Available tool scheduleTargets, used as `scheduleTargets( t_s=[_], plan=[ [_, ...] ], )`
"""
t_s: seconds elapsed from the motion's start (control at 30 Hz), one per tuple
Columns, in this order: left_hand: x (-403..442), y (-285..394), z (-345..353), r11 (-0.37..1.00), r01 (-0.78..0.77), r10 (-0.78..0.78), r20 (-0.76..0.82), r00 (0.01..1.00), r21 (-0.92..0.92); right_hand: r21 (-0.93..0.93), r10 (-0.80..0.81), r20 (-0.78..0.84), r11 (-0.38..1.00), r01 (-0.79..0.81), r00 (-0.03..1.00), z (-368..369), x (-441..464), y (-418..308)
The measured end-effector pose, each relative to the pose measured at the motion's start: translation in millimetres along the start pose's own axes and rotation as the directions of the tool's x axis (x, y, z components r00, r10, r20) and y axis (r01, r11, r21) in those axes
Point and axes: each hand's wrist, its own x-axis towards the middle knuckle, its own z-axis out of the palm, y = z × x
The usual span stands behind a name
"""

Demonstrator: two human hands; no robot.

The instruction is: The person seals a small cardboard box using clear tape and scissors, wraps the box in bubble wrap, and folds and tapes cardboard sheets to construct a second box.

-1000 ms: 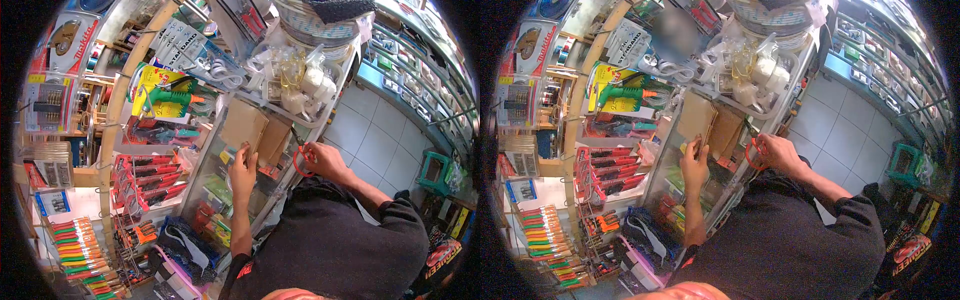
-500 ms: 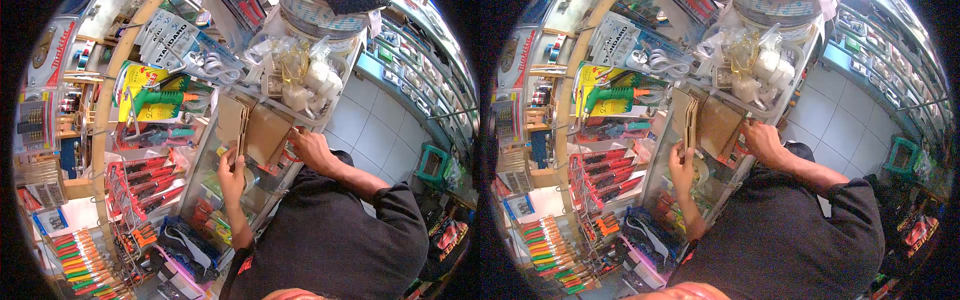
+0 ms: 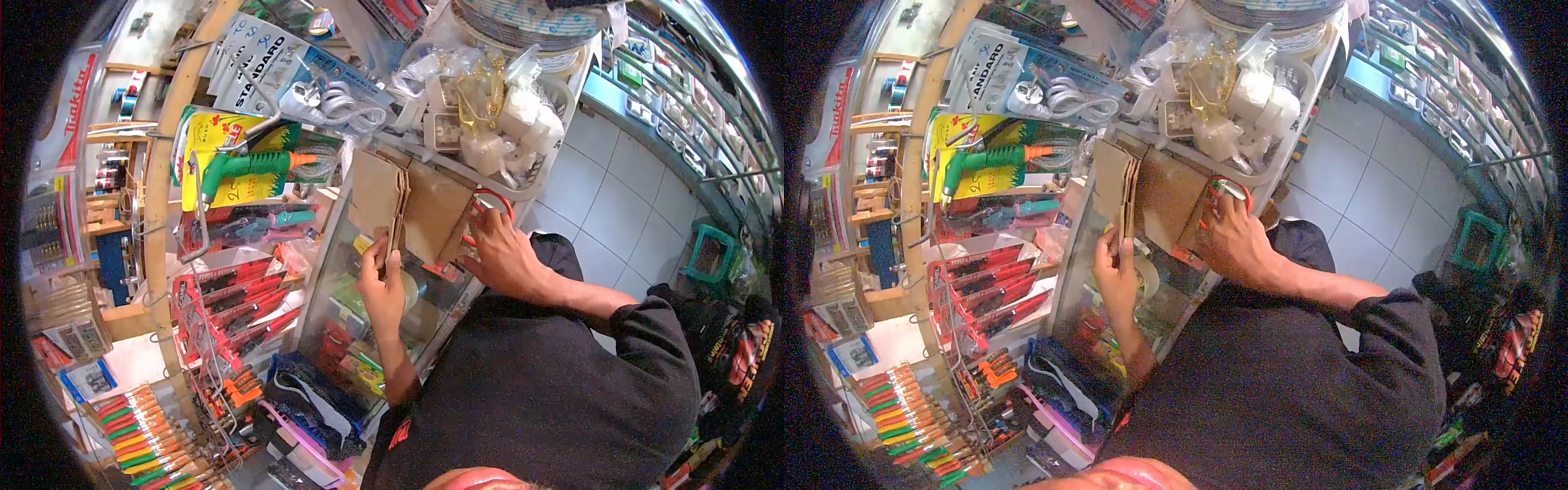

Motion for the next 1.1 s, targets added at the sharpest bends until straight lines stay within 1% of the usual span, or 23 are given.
scheduleTargets(
  t_s=[0.07, 0.17, 0.27, 0.37, 0.47, 0.57, 0.67, 0.8, 0.9, 0.93, 1.03, 1.1],
  plan=[
    [1.0, 0.8, 0.6, 1.0, -0.003, 0.003, -0.015, 1.0, 0.009, 0.082, -0.022, -0.033, 0.996, 0.025, 0.999, 18.9, -2.2, 8.6],
    [3.3, 5.7, 1.7, 1.0, 0.002, -0.002, -0.004, 1.0, 0.021, 0.165, 0.025, 0.097, 0.985, -0.041, 0.995, 13.8, 2.3, 7.9],
    [3.6, 1.9, 2.9, 0.998, -0.003, 0.002, 0.012, 1.0, 0.063, 0.152, 0.008, 0.117, 0.988, -0.026, 0.993, 15.8, 1.3, 4.3],
    [1.9, -4.1, 6.4, 0.996, -0.016, 0.014, 0.027, 1.0, 0.085, 0.184, 0.003, 0.063, 0.983, -0.015, 0.998, 32.7, 3.1, 0.4],
    [1.5, -6.7, 8.5, 0.998, -0.024, 0.022, 0.031, 0.999, 0.065, 0.247, 0.022, 0.063, 0.968, -0.037, 0.998, 25.9, 5.7, -10.7],
    [2.5, -7.9, 6.0, 0.998, -0.034, 0.032, 0.03, 0.999, 0.054, 0.245, -0.038, -0.039, 0.968, 0.047, 0.998, 34.2, 6.8, -11.5],
    [3.9, -9.8, 2.8, 0.998, -0.028, 0.028, 0.005, 1.0, 0.049, 0.301, -0.116, -0.062, 0.945, 0.13, 0.991, 26.4, 2.2, -20.2],
    [2.0, 3.3, -1.7, 0.999, -0.007, 0.009, -0.035, 0.999, 0.046, 0.251, -0.195, -0.16, 0.94, 0.231, 0.968, 27.4, 7.0, -23.9],
    [1.3, 5.3, -7.1, 0.999, 0.0, 0.002, -0.04, 0.999, 0.04, 0.247, -0.283, -0.166, 0.916, 0.317, 0.945, 26.5, 6.6, -25.8],
    [0.3, 8.3, -6.5, 0.997, -0.029, 0.033, -0.051, 0.998, 0.073, 0.273, -0.297, -0.136, 0.906, 0.324, 0.945, 25.5, 7.5, -26.4],
    [-2.2, 15.7, -3.4, 0.996, -0.016, 0.022, -0.066, 0.998, 0.09, 0.299, -0.297, -0.14, 0.897, 0.326, 0.945, 29.1, 7.9, -26.6],
    [-1.7, 15.5, -4.0, 0.999, 0.018, -0.015, -0.081, 0.997, 0.04, 0.328, -0.297, -0.133, 0.887, 0.325, 0.946, 25.6, 5.7, -22.7]
  ],
)
